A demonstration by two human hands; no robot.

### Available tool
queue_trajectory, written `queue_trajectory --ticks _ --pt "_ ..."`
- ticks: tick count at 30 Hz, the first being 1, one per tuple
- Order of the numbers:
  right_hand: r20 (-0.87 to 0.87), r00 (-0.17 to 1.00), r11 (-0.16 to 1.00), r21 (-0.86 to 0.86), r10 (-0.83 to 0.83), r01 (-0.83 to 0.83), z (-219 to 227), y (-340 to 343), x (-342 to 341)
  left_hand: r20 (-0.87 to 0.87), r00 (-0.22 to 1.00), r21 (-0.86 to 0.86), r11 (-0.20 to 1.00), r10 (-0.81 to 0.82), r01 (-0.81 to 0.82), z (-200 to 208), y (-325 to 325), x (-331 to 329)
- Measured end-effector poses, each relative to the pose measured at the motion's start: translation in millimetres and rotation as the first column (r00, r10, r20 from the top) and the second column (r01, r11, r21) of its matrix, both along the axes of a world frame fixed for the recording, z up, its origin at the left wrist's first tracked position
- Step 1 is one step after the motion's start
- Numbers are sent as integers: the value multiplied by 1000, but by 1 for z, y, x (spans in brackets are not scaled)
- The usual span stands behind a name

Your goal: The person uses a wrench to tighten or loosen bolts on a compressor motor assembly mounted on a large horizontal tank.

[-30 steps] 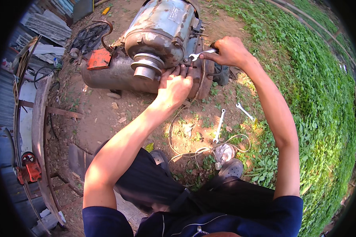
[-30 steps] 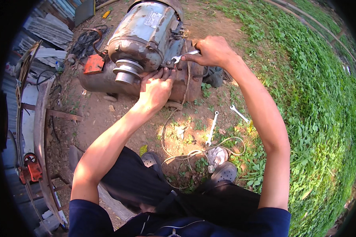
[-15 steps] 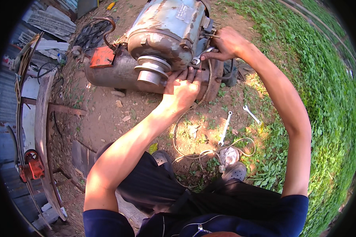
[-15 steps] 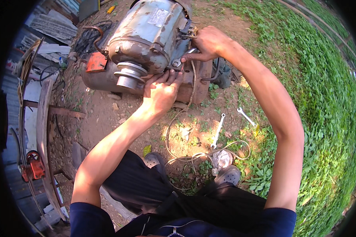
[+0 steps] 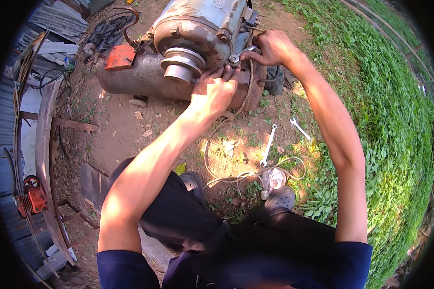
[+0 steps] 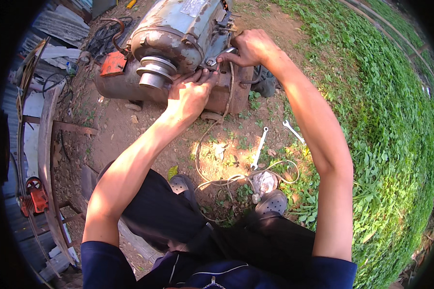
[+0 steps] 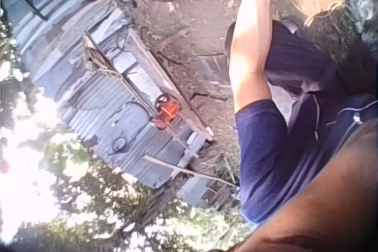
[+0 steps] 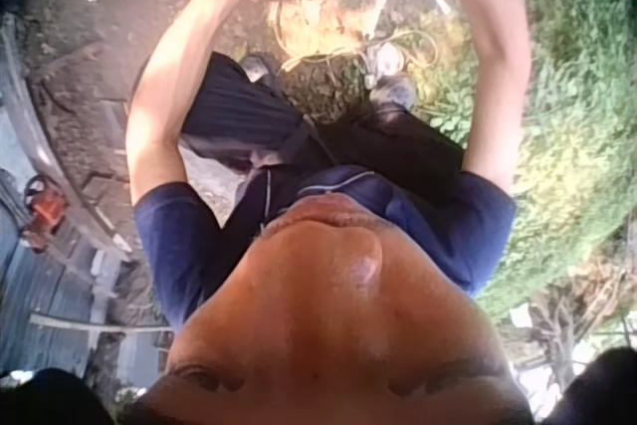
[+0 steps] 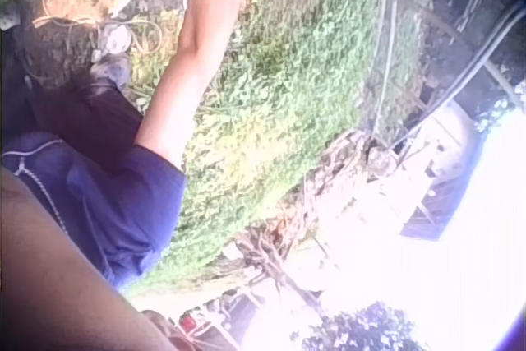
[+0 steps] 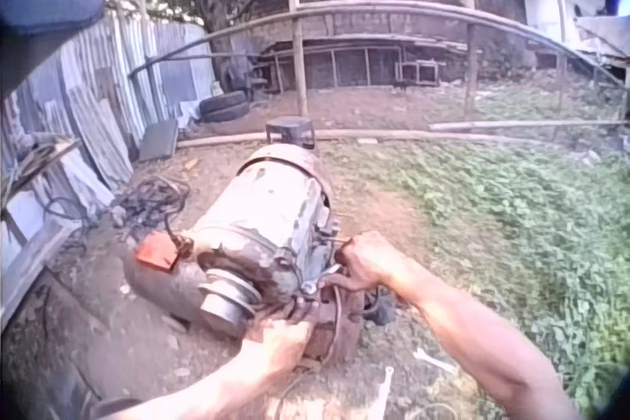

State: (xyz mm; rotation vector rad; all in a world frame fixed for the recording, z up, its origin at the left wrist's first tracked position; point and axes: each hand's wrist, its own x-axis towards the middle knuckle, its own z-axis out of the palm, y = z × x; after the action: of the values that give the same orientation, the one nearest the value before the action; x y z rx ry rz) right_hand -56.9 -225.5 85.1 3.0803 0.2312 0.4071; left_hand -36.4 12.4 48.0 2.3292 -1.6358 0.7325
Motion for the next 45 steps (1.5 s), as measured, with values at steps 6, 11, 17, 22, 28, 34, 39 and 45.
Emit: queue_trajectory --ticks 6,11,17,22,28,34,39,45 --pt "8 999 999 -18 -44 45 6 9 -7 -198 978 77 996 69 -55 -5 -1 3" --pt "2 981 981 2 -194 194 5 19 -22 -214 972 175 983 101 -63 -1 0 3" --pt "37 898 898 -18 -439 439 -4 45 -43 -281 955 157 986 97 -54 0 2 3" --pt "29 877 877 39 -480 479 -6 52 -51 -400 904 168 982 150 -88 7 -2 -3" --pt "-16 920 920 -47 -391 390 3 36 -44 -380 925 -24 1000 8 -19 2 -2 1" --pt "61 948 936 -148 -313 319 43 36 -41 -106 994 86 996 19 -10 -1 2 2" --pt "168 938 942 -98 -302 321 49 -9 -55 -20 999 -16 999 -32 32 0 -3 -4" --pt "36 975 972 -86 -218 220 16 -29 -56 -5 998 -87 994 -66 65 0 -7 -2"
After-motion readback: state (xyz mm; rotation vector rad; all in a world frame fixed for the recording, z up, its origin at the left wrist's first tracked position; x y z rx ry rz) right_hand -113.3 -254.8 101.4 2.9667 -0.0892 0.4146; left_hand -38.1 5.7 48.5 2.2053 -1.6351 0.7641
